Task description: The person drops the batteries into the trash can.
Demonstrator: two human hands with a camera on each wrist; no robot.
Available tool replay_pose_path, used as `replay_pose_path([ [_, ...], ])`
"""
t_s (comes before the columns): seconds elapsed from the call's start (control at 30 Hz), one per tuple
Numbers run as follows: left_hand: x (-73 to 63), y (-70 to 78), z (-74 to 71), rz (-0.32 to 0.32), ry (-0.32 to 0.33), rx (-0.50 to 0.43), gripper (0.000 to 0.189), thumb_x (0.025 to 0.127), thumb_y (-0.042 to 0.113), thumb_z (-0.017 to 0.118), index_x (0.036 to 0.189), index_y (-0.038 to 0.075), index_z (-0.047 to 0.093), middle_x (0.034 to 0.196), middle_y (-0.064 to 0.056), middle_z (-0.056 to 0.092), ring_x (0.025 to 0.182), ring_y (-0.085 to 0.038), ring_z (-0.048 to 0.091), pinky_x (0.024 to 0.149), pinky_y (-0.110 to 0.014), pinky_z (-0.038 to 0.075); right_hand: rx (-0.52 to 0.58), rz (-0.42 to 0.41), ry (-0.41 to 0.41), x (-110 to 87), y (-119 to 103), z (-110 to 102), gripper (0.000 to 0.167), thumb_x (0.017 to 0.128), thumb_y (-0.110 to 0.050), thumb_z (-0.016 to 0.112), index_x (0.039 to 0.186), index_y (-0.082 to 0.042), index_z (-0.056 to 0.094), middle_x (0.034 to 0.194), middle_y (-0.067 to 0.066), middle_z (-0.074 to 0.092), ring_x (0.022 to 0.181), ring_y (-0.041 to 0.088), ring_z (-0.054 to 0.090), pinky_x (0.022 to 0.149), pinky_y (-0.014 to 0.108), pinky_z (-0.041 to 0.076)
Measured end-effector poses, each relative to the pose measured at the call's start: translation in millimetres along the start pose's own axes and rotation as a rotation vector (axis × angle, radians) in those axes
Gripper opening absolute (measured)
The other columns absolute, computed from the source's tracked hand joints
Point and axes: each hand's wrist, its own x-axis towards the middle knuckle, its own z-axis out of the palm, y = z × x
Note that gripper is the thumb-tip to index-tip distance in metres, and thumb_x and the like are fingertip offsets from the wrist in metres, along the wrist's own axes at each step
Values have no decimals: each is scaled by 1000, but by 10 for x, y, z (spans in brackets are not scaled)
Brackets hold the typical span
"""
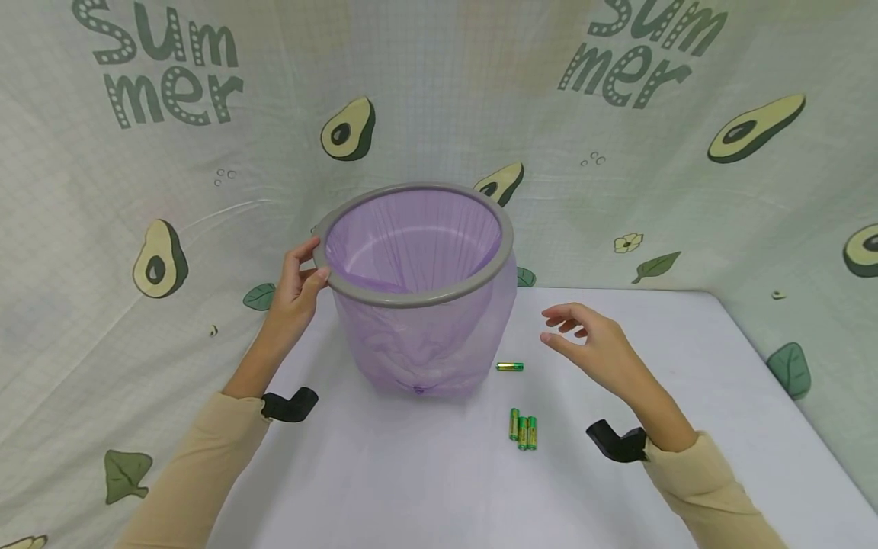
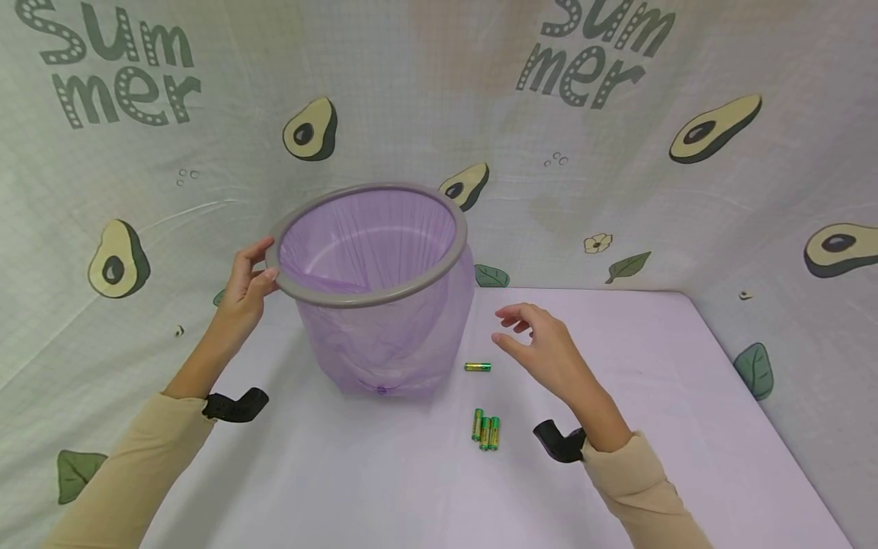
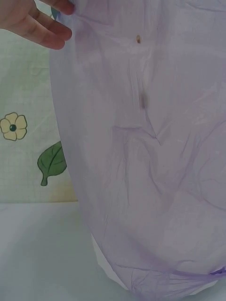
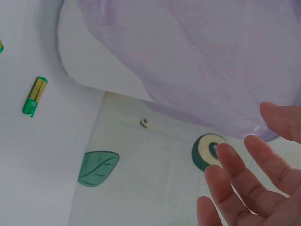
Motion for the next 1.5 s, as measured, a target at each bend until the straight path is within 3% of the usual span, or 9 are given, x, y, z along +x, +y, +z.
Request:
replay_pose_path([
  [0.5,7,12,-29,-44,-8,0,49,98,11,40,144,5,23,138,-14,27,106,-6,44,88,-9,39,25,107,-125,-317,448,382,46,84,-24,67,123,-2,54,108,8,60,97,26,55,80,38,45],
  [0.83,15,11,-33,-32,5,-11,49,98,10,40,143,3,24,137,-15,29,104,-5,45,87,-9,40,99,215,-215,-451,599,652,46,83,-20,67,123,0,53,105,14,59,92,25,56,71,31,46],
  [1.1,20,10,-14,-36,2,-11,49,97,10,40,143,3,24,137,-14,28,104,-4,45,87,-8,40,140,304,-243,-558,732,833,47,80,-16,70,121,0,54,97,9,60,84,17,52,66,27,44],
  [1.5,14,27,-14,-41,-9,3,49,98,11,40,144,4,23,136,-14,28,105,-4,45,87,-8,40,196,237,-303,-653,885,1014,51,78,-17,72,120,4,52,81,3,56,68,8,46,58,19,40],
])
